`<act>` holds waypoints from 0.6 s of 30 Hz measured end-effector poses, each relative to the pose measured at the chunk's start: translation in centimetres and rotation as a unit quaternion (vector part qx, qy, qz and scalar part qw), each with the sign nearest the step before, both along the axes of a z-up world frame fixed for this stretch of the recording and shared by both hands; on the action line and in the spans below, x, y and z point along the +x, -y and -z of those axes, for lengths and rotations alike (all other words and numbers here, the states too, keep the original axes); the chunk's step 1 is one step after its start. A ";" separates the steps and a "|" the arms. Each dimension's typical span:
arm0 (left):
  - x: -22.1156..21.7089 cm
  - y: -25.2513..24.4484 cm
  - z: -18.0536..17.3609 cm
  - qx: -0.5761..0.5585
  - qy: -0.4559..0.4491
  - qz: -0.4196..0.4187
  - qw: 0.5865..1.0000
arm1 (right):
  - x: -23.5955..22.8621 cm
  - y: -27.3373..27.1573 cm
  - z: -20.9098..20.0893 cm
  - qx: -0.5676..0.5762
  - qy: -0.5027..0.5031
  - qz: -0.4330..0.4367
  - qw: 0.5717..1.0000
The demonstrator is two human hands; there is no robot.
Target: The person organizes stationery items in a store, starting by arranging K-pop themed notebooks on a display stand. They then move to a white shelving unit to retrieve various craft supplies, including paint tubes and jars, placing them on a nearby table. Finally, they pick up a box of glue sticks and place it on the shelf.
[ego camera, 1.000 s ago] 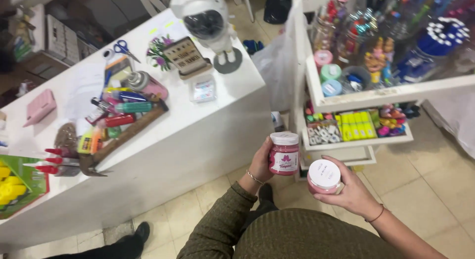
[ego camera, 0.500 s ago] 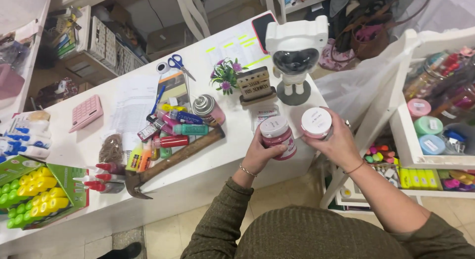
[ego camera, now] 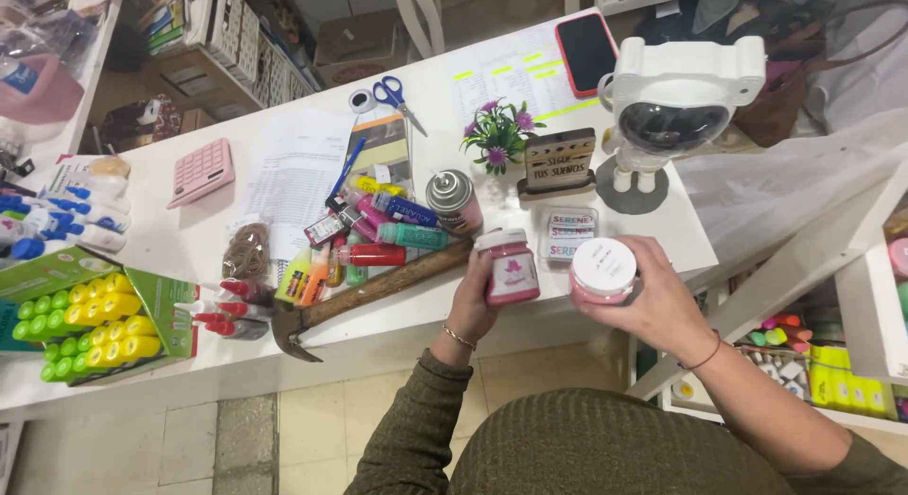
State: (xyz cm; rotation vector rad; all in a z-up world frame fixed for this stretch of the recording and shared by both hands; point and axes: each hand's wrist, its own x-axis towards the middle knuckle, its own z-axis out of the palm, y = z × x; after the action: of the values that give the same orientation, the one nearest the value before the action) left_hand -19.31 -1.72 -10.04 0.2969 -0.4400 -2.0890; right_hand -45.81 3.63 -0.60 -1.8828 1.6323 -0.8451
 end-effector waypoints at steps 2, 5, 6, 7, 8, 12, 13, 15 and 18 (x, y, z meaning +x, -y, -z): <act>0.1 -0.8 -2.1 -0.127 0.201 -0.071 0.969 | 0.7 1.1 -1.1 -0.040 0.013 0.001 0.999; -0.7 -1.8 -3.8 -0.304 0.476 -0.182 0.805 | 2.1 3.5 -2.4 -0.104 0.037 0.004 0.994; -1.0 -2.1 -4.0 -0.359 0.553 -0.221 0.718 | 2.6 4.4 -2.7 -0.129 0.049 0.005 0.990; -1.3 -2.0 -4.0 -0.359 0.553 -0.222 0.718 | 3.3 5.2 -2.7 -0.129 0.048 0.004 0.990; -1.6 -1.9 -4.0 -0.362 0.596 -0.244 0.674 | 3.9 6.0 -2.8 -0.122 0.132 -0.029 0.983; -2.6 -1.4 -6.0 -0.441 0.700 -0.353 0.436 | 6.3 7.3 -3.9 -0.137 0.145 -0.089 0.976; -2.6 -1.1 -5.7 -0.443 0.699 -0.355 0.435 | 6.5 7.2 -4.1 -0.140 0.144 -0.088 0.976; -2.8 -0.6 -5.0 -0.439 0.697 -0.386 0.415 | 6.8 7.0 -4.5 -0.102 0.107 -0.113 0.983; -3.0 0.4 -4.1 -0.421 0.667 -0.388 0.477 | 6.8 7.4 -4.6 -0.020 0.138 -0.100 0.985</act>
State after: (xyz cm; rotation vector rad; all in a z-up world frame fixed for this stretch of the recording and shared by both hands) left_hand -22.29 -2.11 -5.94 1.2091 -1.7345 -0.1631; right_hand -39.00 -3.79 3.96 -1.8254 1.2475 -1.0068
